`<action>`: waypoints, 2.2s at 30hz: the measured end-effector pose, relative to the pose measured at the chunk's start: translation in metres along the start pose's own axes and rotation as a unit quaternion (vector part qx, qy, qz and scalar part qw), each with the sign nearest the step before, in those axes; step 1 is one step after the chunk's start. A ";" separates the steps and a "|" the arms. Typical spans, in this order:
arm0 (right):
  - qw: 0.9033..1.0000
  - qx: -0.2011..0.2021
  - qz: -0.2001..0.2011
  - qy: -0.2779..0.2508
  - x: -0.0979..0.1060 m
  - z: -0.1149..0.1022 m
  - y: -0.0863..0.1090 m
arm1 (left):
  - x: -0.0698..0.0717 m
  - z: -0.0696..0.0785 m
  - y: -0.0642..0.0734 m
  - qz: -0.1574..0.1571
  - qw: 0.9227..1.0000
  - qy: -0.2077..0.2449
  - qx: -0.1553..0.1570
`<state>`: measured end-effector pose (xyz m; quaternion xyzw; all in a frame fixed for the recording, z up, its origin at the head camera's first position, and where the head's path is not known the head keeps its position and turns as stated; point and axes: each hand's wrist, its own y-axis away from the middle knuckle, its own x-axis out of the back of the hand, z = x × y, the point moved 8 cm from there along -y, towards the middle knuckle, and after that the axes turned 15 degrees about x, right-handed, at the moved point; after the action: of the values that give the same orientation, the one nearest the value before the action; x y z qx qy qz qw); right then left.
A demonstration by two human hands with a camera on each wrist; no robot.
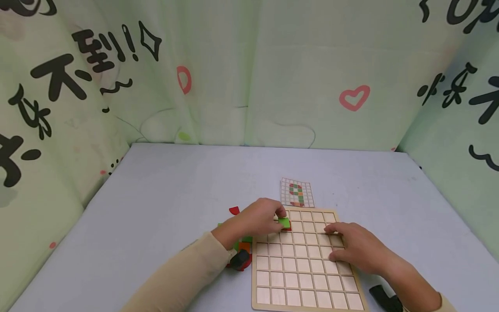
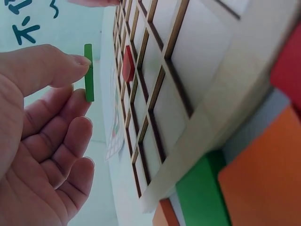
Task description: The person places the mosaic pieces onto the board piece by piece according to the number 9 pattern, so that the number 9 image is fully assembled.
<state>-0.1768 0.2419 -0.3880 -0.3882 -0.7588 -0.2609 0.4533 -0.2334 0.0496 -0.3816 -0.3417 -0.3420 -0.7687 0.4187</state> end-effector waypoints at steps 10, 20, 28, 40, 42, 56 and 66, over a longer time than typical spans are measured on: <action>1.000 -0.002 -0.004 0.009 -0.001 0.002 -0.001 | -0.007 0.008 -0.004 0.003 1.000 -0.013 -0.008; 1.000 0.002 -0.003 0.011 -0.001 0.002 -0.002 | -0.008 0.015 -0.009 -0.001 1.000 -0.026 -0.010; 1.000 0.013 0.005 0.014 -0.001 0.000 -0.001 | -0.011 0.019 -0.011 0.002 1.000 -0.020 -0.020; 1.000 0.008 0.001 0.015 0.000 0.000 -0.001 | -0.014 0.022 -0.015 0.003 1.000 -0.019 -0.017; 1.000 0.007 0.001 0.014 0.000 0.000 -0.001 | -0.015 0.022 -0.017 0.000 1.000 -0.018 -0.012; 1.000 0.013 0.008 0.012 0.000 -0.001 0.000 | -0.020 0.023 -0.020 -0.001 1.000 -0.031 0.000; 1.000 0.019 0.013 0.016 0.001 -0.003 0.000 | -0.023 0.022 -0.022 -0.006 0.999 -0.030 0.016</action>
<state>-0.1751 0.2400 -0.3860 -0.3852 -0.7510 -0.2471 0.4761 -0.2376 0.0857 -0.3942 -0.3561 -0.3687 -0.7549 0.4093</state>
